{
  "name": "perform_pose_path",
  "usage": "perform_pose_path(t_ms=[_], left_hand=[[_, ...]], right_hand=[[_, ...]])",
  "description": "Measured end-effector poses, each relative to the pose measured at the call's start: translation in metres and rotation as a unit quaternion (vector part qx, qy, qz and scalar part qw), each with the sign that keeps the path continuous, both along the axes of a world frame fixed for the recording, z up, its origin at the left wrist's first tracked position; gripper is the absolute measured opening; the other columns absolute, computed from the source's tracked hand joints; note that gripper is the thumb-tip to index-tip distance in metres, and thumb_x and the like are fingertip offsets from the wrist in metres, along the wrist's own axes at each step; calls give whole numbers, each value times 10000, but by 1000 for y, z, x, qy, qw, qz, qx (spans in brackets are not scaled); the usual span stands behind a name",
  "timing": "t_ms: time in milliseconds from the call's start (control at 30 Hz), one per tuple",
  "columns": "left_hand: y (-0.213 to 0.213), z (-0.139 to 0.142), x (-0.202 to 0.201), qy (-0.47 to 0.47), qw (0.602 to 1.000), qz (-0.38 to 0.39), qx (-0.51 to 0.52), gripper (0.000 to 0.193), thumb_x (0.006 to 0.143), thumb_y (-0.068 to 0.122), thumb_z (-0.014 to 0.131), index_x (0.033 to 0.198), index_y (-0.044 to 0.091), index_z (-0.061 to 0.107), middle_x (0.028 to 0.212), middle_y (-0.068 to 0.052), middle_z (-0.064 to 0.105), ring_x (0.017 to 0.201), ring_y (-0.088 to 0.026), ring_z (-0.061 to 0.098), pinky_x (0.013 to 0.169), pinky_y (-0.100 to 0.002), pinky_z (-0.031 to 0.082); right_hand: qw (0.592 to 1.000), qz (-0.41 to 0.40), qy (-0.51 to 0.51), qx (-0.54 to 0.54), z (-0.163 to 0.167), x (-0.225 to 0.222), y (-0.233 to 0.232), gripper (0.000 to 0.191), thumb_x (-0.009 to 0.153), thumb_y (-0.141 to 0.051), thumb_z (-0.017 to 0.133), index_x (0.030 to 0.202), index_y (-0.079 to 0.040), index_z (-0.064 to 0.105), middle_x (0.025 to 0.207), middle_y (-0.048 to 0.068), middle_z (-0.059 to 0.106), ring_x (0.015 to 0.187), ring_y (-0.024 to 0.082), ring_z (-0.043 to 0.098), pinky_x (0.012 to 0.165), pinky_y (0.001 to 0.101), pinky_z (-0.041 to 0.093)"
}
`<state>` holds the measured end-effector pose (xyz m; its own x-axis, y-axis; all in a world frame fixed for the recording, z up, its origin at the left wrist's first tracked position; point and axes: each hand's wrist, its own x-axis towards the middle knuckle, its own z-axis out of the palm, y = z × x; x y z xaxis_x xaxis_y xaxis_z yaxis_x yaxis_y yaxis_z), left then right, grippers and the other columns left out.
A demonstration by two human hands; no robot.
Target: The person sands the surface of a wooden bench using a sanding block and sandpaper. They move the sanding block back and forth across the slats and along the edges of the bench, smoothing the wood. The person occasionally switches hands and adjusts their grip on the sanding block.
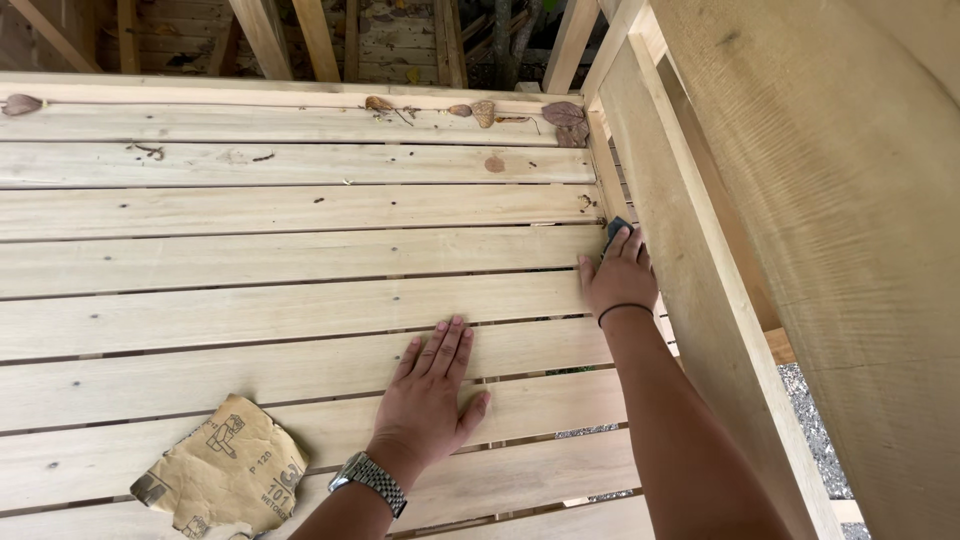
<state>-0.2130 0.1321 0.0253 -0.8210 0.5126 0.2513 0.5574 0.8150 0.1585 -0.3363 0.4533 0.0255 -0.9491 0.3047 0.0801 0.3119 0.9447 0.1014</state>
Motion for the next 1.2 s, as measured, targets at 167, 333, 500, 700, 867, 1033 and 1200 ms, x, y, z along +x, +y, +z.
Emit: perform_pose_path(t_ms=[167,333,500,700,867,1033,1200], left_hand=[[0,3,1,-37,999,0,-6,793,1000,588,221,1563,34,150,1644,-124,130,1501,-224,127,1192,-422,83],[1,0,1,-14,1000,0,15,798,983,586,234,1548,27,160,1635,-132,142,1492,-233,136,1192,-431,88],[0,0,1,-1,1000,6,13,792,976,575,234,1549,33,158,1633,-124,145,1491,-227,137,1186,-442,83],[1,0,-1,43,999,6,19,783,992,578,211,1555,36,150,1635,-118,138,1488,-218,122,1185,-439,83],[2,-7,0,32,999,6,34,790,990,589,208,1547,32,155,1629,-130,136,1496,-232,122,1189,-453,80],[0,-4,1,9,1000,6,20,794,985,583,227,1548,26,168,1637,-130,148,1492,-235,141,1187,-462,81],[-1,5,-1,-32,999,5,16,798,977,583,259,1548,32,175,1633,-122,158,1488,-231,150,1185,-470,80]], right_hand=[[999,22,37,1,-8,29,2,810,1022,-533,445,1548,64,295,1600,270,295,1394,406,430,1120,439,418],[998,-35,10,60,-14,85,-4,812,1018,-527,458,1565,41,264,1581,260,339,1378,376,487,1120,434,452],[992,-95,-50,-67,3,-1,-3,961,1000,-619,384,1575,80,61,1541,292,332,1384,397,445,1039,450,498],[989,-105,-98,-13,18,13,-18,1039,978,-713,308,1565,103,42,1530,332,315,1380,402,441,1014,458,519],[986,-123,-116,10,13,46,-25,1074,990,-731,303,1570,139,57,1490,312,373,1355,393,475,1033,481,505],[988,-127,-90,-14,4,-37,-17,1097,965,-740,315,1548,146,32,1481,327,329,1341,427,431,1079,489,430],[996,-84,-29,-12,-4,-12,-15,980,982,-636,373,1594,83,113,1576,305,273,1414,432,358,1150,518,336]])
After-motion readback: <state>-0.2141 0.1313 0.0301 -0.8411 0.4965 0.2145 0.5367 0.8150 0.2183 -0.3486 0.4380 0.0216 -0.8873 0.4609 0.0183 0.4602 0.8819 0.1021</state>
